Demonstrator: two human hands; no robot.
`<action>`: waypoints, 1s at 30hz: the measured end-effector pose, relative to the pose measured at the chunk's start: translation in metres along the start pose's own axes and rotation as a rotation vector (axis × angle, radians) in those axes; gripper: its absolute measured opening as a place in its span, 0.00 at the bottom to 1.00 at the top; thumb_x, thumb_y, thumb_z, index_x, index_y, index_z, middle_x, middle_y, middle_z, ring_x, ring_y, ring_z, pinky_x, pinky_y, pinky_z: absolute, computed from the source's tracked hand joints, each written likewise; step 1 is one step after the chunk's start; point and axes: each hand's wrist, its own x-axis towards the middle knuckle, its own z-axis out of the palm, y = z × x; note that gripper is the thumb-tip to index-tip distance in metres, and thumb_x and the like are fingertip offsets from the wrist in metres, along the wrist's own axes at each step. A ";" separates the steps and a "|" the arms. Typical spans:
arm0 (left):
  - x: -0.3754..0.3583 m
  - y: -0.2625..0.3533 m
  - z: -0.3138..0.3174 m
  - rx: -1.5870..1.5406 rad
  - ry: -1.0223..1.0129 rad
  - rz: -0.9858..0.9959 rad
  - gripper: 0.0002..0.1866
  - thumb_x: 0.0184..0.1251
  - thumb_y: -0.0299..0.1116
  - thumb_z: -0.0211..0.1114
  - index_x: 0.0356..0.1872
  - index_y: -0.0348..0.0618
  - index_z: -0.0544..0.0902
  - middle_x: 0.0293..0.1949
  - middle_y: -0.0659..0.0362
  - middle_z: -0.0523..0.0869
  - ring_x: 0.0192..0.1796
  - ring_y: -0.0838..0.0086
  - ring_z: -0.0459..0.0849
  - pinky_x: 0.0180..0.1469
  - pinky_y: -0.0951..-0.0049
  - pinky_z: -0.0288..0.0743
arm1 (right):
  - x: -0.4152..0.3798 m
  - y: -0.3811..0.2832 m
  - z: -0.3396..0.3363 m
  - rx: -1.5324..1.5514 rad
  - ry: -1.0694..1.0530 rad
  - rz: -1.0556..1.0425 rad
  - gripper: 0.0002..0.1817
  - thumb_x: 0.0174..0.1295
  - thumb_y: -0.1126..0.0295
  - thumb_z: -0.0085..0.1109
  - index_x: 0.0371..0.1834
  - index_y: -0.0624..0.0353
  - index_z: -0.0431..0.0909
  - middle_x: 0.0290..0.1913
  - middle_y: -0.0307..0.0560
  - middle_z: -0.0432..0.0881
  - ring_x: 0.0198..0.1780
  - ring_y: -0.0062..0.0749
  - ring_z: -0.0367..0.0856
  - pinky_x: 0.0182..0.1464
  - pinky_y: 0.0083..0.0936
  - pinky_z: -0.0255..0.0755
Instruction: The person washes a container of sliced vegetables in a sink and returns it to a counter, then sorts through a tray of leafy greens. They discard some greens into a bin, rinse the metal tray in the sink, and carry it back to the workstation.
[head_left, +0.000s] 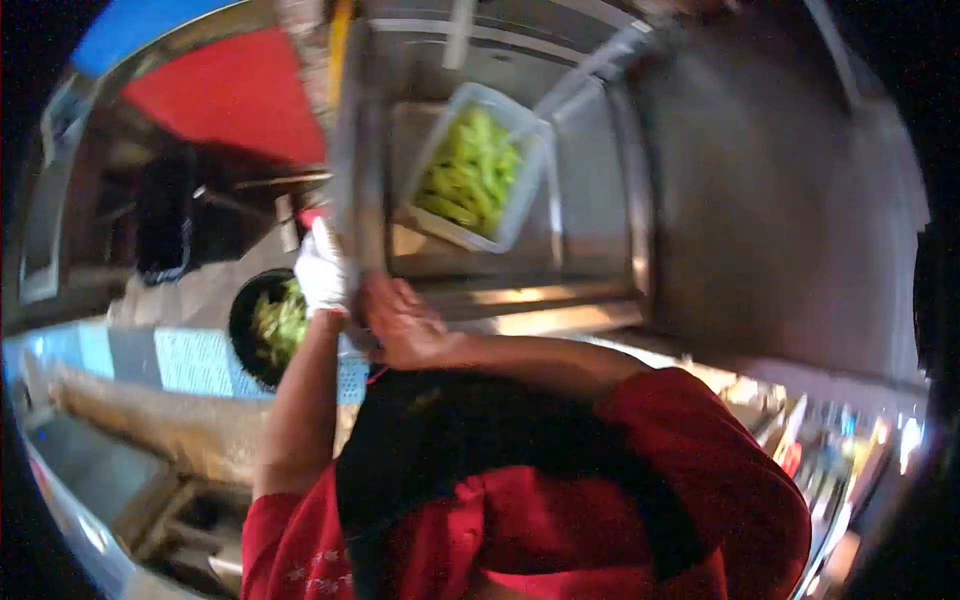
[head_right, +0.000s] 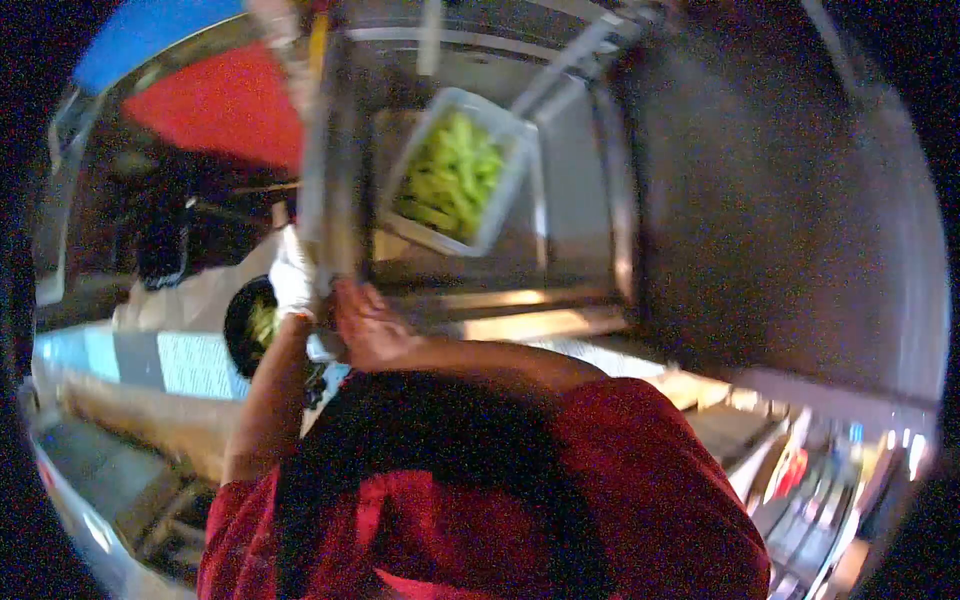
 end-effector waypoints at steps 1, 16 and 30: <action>-0.001 0.005 0.002 0.070 -0.051 -0.046 0.29 0.71 0.55 0.46 0.48 0.35 0.80 0.42 0.41 0.83 0.45 0.49 0.80 0.49 0.62 0.72 | -0.004 0.008 -0.021 0.149 -0.037 -0.048 0.43 0.53 0.47 0.57 0.65 0.67 0.61 0.71 0.63 0.53 0.74 0.50 0.47 0.70 0.53 0.46; 0.008 -0.004 0.007 0.283 -0.177 -0.055 0.31 0.69 0.56 0.48 0.52 0.33 0.77 0.45 0.39 0.82 0.50 0.48 0.79 0.54 0.61 0.70 | -0.298 0.227 -0.069 -0.165 -0.317 0.611 0.27 0.69 0.47 0.36 0.65 0.48 0.62 0.67 0.56 0.61 0.68 0.50 0.60 0.65 0.51 0.57; 0.001 0.007 0.000 0.175 -0.198 -0.073 0.29 0.71 0.53 0.47 0.54 0.35 0.75 0.49 0.38 0.79 0.53 0.45 0.75 0.54 0.59 0.68 | -0.293 0.231 -0.041 0.101 -0.158 0.963 0.40 0.67 0.43 0.37 0.70 0.66 0.50 0.74 0.58 0.47 0.73 0.59 0.43 0.72 0.51 0.40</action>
